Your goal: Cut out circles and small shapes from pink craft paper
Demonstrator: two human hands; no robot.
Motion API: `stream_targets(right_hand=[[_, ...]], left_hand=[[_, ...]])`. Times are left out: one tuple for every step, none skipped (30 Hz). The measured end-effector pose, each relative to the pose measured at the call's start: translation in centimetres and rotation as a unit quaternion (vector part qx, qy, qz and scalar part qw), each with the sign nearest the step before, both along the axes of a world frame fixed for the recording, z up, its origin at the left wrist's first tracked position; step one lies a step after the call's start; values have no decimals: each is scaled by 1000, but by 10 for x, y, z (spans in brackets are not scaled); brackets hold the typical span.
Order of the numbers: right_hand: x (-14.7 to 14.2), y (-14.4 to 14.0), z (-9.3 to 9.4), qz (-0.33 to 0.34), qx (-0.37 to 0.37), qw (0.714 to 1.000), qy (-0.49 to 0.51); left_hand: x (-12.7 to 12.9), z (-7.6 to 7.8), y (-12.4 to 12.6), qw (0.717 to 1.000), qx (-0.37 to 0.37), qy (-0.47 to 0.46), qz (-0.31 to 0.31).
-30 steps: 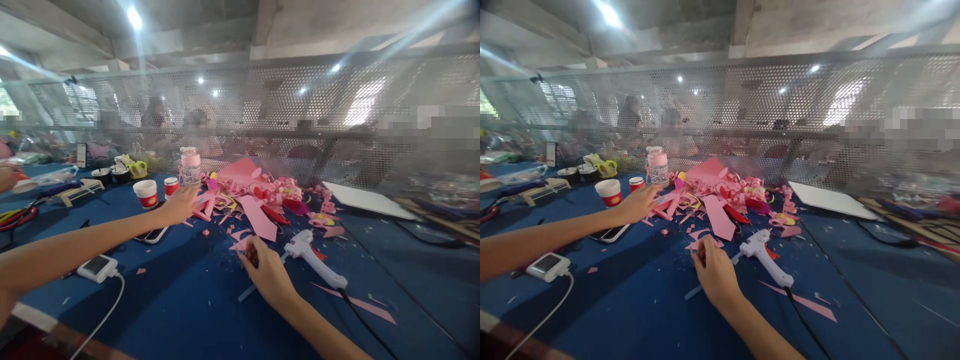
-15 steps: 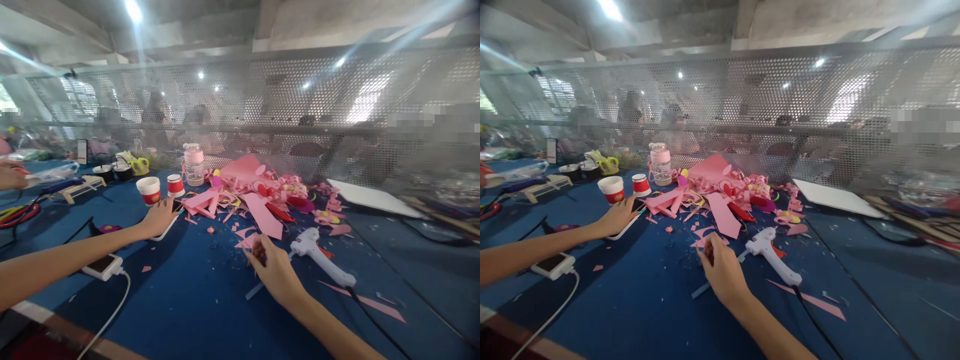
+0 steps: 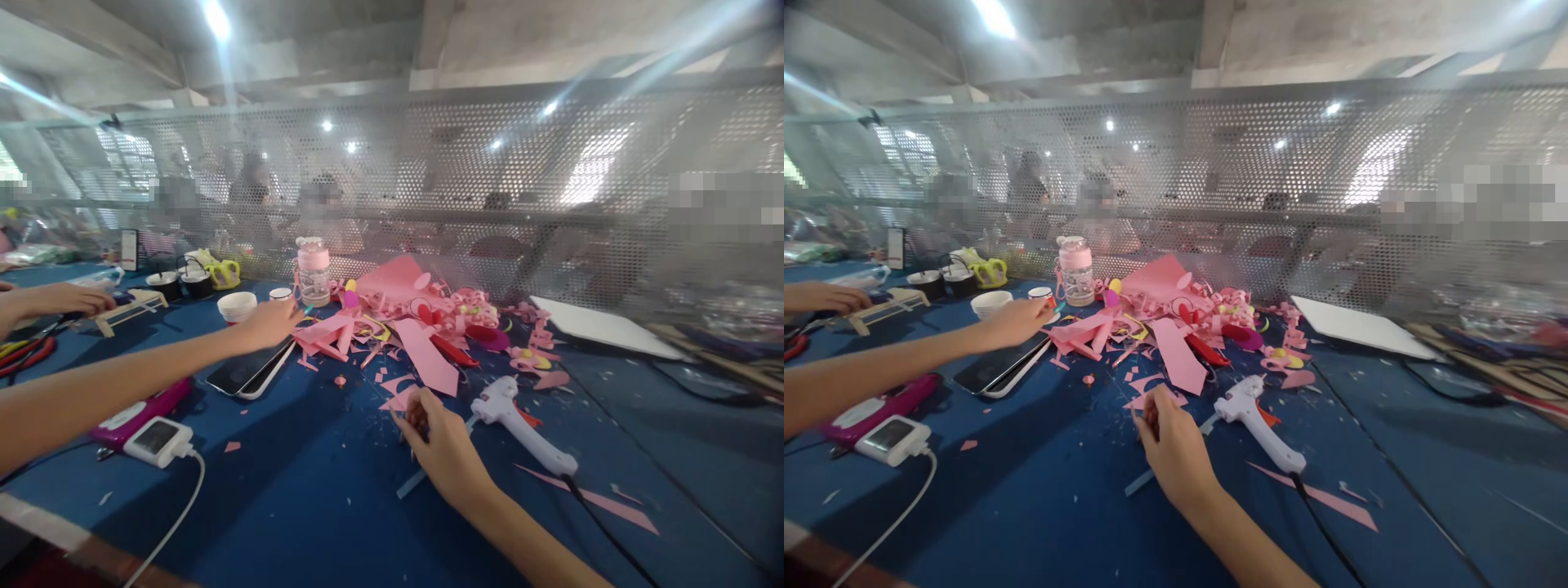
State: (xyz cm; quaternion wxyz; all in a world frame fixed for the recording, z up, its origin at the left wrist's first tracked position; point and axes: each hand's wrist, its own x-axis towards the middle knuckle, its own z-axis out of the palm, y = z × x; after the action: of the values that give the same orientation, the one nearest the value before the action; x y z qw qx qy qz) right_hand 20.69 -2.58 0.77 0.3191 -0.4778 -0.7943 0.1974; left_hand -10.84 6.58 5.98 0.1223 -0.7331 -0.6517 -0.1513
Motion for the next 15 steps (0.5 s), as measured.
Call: stream_targets(right_hand=[[0,0,0,0,1,1000,-1],[0,0,-1,0,1,1000,-1],[0,0,-2,-1,0,1000,0],[-1,1,-2,-1,-1,1000,1],[0,1,-3,-3,-3,1000,2],[0,1,-3,-4,-5,1000,3],[0,2,-3,-6,-7,1000,4],[0,2,-4,-8,-10,1000,5],[0,2,-4,-7,-14,1000,5],[0,1,-4,-10,-14,1000,6],[0,1,-4,-12,-16,1000,4],[0,1,-4,-8,-20,1000,3],[0,0,-4,-6,-27,1000,1],[0,0,-4,-6,-30,1000,2],[0,0,-4,-6,-33,999,3]], left_hand=[[9,16,11,1000,0,-1,2],[19,31,23,1000,8,-2,-13],[31,44,36,999,11,-6,-37],[43,57,50,998,6,-12,-55],[56,66,65,997,-9,-20,-73],[68,74,79,996,-25,-28,-80],[81,79,94,995,-44,-38,-75],[92,83,108,995,-53,-42,-71],[103,84,121,995,-59,-45,-71],[114,85,134,994,-64,-48,-72],[123,84,146,994,-67,-52,-70],[131,82,158,994,-68,-56,-67],[138,80,169,994,-70,-61,-63],[144,77,179,994,-71,-65,-56],[149,74,188,994,-73,-69,-51]])
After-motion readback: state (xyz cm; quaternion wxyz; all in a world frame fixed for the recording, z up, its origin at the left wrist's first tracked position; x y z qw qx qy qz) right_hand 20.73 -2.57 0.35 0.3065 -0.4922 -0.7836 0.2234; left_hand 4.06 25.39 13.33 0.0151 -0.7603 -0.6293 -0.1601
